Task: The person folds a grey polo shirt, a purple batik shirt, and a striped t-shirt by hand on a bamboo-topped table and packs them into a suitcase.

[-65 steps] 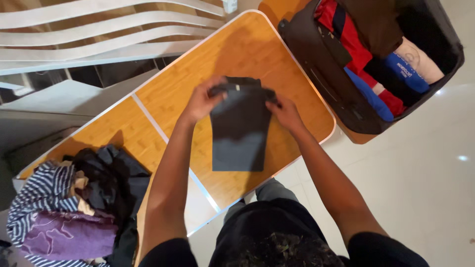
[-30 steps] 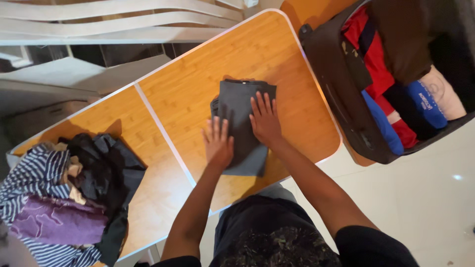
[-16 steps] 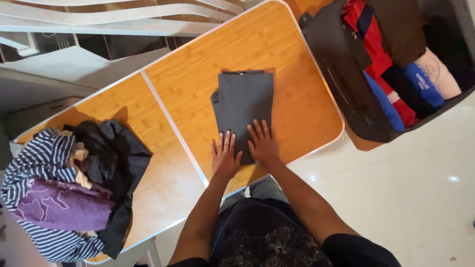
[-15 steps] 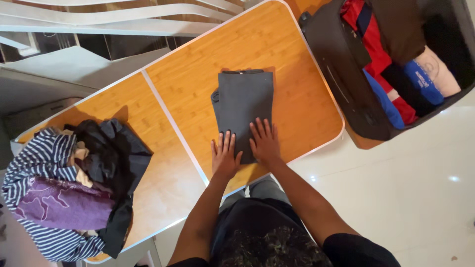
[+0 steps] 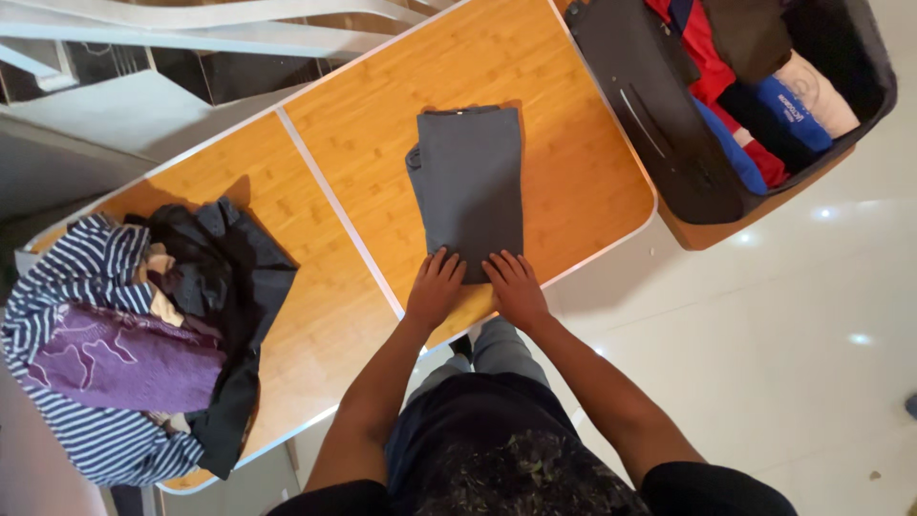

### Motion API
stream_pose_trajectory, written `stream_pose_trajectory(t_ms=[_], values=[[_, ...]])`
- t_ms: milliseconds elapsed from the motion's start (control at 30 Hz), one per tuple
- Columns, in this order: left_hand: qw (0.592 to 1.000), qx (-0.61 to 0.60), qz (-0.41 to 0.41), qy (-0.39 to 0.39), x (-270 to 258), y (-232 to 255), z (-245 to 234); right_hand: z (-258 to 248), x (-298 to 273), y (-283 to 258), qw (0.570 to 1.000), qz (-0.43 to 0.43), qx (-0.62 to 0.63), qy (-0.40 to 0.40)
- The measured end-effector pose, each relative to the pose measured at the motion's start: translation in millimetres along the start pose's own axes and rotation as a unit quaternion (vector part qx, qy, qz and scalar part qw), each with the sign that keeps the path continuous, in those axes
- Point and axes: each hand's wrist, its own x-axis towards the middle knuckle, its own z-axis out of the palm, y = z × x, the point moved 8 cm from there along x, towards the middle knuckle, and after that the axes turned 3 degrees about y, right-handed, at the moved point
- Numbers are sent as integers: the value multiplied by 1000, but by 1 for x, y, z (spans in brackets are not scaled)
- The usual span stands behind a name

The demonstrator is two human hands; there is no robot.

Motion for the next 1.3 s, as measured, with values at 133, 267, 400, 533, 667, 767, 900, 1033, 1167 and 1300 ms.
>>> stream_pose_trajectory(t_ms=[133, 267, 400, 533, 667, 767, 900, 1033, 1167, 1300], values=[[995, -90, -2, 33, -23, 5, -9, 5, -22, -5, 1000, 14, 21, -14], [971, -234, -47, 27, -57, 9, -25, -1, -54, -12, 998, 9, 60, -31], [901, -395, -180, 20, -77, 6, -47, -11, -68, 2, 955, 102, 276, -30], [875, -455, -135, 96, -62, -5, -76, 4, -64, 29, 884, 199, 408, -108], [838, -471, -275, -12, -35, -35, -50, -5, -12, 57, 870, 198, 441, -95], [803, -500, -323, 15, 0, -58, -43, -9, 30, 84, 821, 269, 495, -89], [837, -411, -315, 177, 48, -85, -48, 2, 80, 107, 765, 269, 583, -45], [845, -315, -430, 44, 69, -107, -9, 14, 123, 122, 812, 251, 524, 48], [870, -152, -469, -11, 81, -120, 0, -23, 135, 97, 912, 242, 319, 86], [904, -51, -424, 17, 86, -108, -15, -57, 142, 76, 957, 212, 155, 125]])
